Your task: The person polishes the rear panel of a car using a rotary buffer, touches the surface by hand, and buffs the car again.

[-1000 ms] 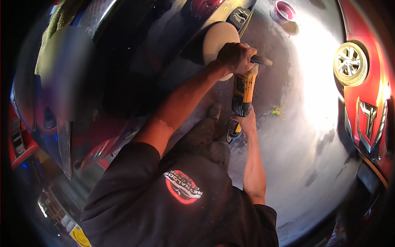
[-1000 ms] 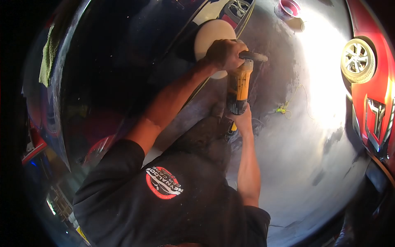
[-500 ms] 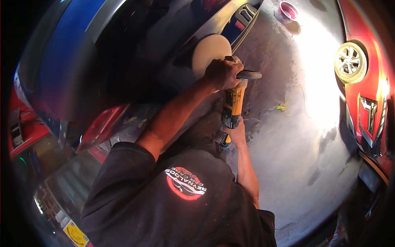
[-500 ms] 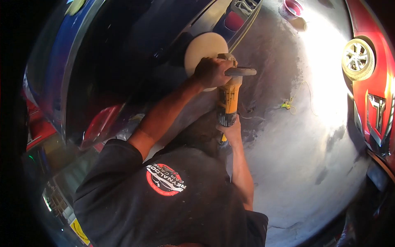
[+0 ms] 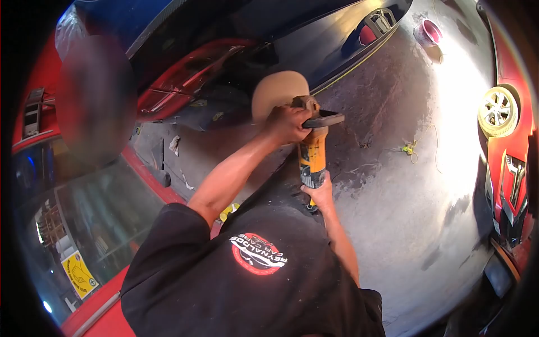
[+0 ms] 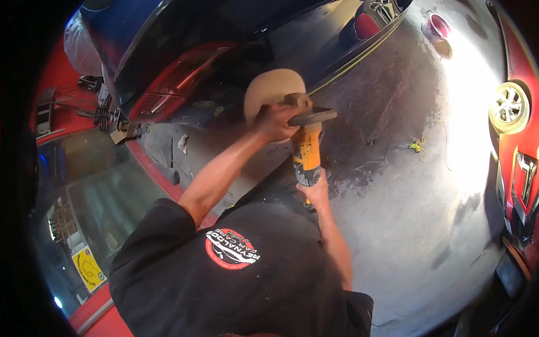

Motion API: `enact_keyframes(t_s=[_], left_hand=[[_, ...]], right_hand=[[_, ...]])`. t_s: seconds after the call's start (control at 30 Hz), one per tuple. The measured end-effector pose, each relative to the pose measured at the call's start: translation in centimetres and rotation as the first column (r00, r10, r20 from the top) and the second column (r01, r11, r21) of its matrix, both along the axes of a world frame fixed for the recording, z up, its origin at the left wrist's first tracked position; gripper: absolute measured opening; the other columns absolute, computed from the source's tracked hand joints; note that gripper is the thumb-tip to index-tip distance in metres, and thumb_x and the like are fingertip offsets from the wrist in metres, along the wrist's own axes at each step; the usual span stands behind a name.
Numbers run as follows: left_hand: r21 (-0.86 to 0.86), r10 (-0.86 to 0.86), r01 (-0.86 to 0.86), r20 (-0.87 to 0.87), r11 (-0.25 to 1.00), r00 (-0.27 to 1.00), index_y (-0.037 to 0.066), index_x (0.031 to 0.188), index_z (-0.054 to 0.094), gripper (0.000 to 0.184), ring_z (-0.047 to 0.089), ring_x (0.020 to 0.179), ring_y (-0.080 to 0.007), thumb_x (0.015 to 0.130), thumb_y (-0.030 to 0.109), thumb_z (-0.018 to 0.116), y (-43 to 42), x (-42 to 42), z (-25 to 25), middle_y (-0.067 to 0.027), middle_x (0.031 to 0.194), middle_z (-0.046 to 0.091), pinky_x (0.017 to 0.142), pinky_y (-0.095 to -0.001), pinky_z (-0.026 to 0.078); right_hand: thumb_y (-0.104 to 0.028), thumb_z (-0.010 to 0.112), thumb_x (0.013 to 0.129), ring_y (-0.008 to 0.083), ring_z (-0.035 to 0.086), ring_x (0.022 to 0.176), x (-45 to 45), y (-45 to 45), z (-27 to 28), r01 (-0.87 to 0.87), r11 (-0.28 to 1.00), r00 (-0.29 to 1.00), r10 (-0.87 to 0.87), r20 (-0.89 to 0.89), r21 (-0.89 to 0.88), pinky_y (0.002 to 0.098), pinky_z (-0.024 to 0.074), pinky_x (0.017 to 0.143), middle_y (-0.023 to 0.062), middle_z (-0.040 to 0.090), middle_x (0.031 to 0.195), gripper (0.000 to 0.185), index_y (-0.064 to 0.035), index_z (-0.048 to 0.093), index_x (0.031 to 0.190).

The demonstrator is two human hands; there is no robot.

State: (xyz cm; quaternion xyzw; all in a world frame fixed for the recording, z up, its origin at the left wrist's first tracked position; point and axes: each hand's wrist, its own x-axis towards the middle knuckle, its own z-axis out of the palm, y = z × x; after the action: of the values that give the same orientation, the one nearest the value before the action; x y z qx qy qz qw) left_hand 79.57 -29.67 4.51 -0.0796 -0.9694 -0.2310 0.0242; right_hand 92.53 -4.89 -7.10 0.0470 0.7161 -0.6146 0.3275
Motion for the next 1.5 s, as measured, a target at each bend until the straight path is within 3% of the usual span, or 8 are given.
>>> enact_keyframes(t_s=[0.23, 0.37, 0.73, 0.83, 1.0, 1.2, 1.33, 1.5], left_hand=[[-0.003, -0.019, 0.020, 0.056, 1.000, 0.998, 0.010, 0.076, 0.059, 0.021, 0.068, 0.070, -0.0337, 0.073, 0.020, 0.077, -0.5, 2.7, 2.9, -0.0109, 0.071, 0.064, 0.062, -0.0452, 0.053], [0.004, -0.082, 0.082, 0.039, 0.997, 0.996, 0.010, 0.077, 0.059, 0.021, 0.068, 0.071, -0.0338, 0.072, 0.019, 0.077, 0.2, 0.6, 2.4, -0.0105, 0.071, 0.064, 0.062, -0.0453, 0.053], [-0.002, -0.224, 0.227, -0.165, 0.974, 0.961, 0.016, 0.095, 0.072, 0.023, 0.074, 0.076, -0.0306, 0.075, 0.026, 0.077, 2.3, -9.1, 3.7, -0.0075, 0.082, 0.074, 0.066, -0.0448, 0.058], [-0.046, -0.239, 0.236, -0.069, 0.971, 0.969, 0.016, 0.099, 0.073, 0.027, 0.073, 0.075, -0.0311, 0.075, 0.027, 0.078, 0.4, -5.4, 3.7, -0.0072, 0.081, 0.073, 0.067, -0.0451, 0.058], [-0.114, -0.282, 0.286, 0.046, 0.951, 0.958, 0.013, 0.082, 0.061, 0.023, 0.067, 0.067, -0.0301, 0.071, 0.021, 0.080, -3.3, 3.2, 3.8, -0.0052, 0.070, 0.063, 0.062, -0.0444, 0.053], [-0.156, -0.200, 0.242, 0.242, 0.958, 0.949, 0.011, 0.074, 0.058, 0.024, 0.064, 0.065, -0.0326, 0.072, 0.014, 0.081, -5.6, 10.2, 4.6, -0.0093, 0.069, 0.061, 0.060, -0.0437, 0.049], [-0.120, -0.249, 0.274, 0.187, 0.954, 0.950, 0.011, 0.074, 0.058, 0.024, 0.064, 0.065, -0.0337, 0.071, 0.014, 0.081, -4.5, 9.2, 2.4, -0.0093, 0.069, 0.061, 0.060, -0.0440, 0.050], [-0.083, -0.289, 0.294, 0.073, 0.952, 0.955, 0.010, 0.075, 0.059, 0.022, 0.067, 0.068, -0.0346, 0.072, 0.019, 0.080, -1.5, 4.1, -0.5, -0.0098, 0.071, 0.064, 0.061, -0.0443, 0.053]], right_hand=[[-0.006, 0.092, 0.063, 0.0222, 0.067, 0.107, 3.4, -2.1, 0.1, 0.011, 0.999, 0.999, -0.009, 0.040, -0.051, 0.0378, 0.0517, 0.099, 0.0103, 0.069, 0.115, 0.077, -0.0011, 0.053, 0.129], [-0.007, 0.092, 0.065, 0.0270, 0.070, 0.112, 2.5, -2.4, 0.0, 0.058, 0.997, 0.998, -0.056, 0.030, -0.051, 0.0394, 0.0531, 0.099, 0.0156, 0.071, 0.118, 0.082, -0.0022, 0.051, 0.135], [-0.006, 0.089, 0.065, 0.0218, 0.067, 0.107, -5.1, -4.6, 1.8, 0.253, 0.966, 0.967, -0.254, -0.028, -0.045, 0.0361, 0.0520, 0.098, 0.0122, 0.070, 0.115, 0.074, -0.0006, 0.053, 0.130], [-0.007, 0.091, 0.065, 0.0220, 0.067, 0.107, -1.5, -6.3, 1.3, 0.224, 0.973, 0.974, -0.226, -0.029, -0.052, 0.0358, 0.0518, 0.099, 0.0123, 0.070, 0.115, 0.078, -0.0013, 0.051, 0.132], [-0.008, 0.092, 0.065, 0.0269, 0.069, 0.114, 8.4, -9.8, -0.7, 0.197, 0.975, 0.978, -0.188, 0.089, -0.100, 0.0398, 0.0520, 0.102, 0.0153, 0.070, 0.119, 0.086, -0.0024, 0.048, 0.138], [-0.013, 0.091, 0.067, 0.0341, 0.068, 0.123, 13.6, -11.4, -1.0, 0.095, 0.990, 0.980, -0.074, 0.187, -0.106, 0.0423, 0.0532, 0.102, 0.0223, 0.070, 0.126, 0.086, -0.0070, 0.048, 0.141], [-0.011, 0.092, 0.065, 0.0304, 0.068, 0.121, 13.9, -11.0, -1.5, 0.130, 0.987, 0.965, -0.104, 0.242, -0.095, 0.0409, 0.0520, 0.104, 0.0190, 0.070, 0.126, 0.090, -0.0041, 0.047, 0.142], [-0.007, 0.092, 0.064, 0.0256, 0.068, 0.114, 11.3, -9.7, -3.3, 0.270, 0.960, 0.957, -0.259, 0.127, -0.071, 0.0383, 0.0512, 0.103, 0.0154, 0.070, 0.121, 0.087, 0.0002, 0.048, 0.138]])
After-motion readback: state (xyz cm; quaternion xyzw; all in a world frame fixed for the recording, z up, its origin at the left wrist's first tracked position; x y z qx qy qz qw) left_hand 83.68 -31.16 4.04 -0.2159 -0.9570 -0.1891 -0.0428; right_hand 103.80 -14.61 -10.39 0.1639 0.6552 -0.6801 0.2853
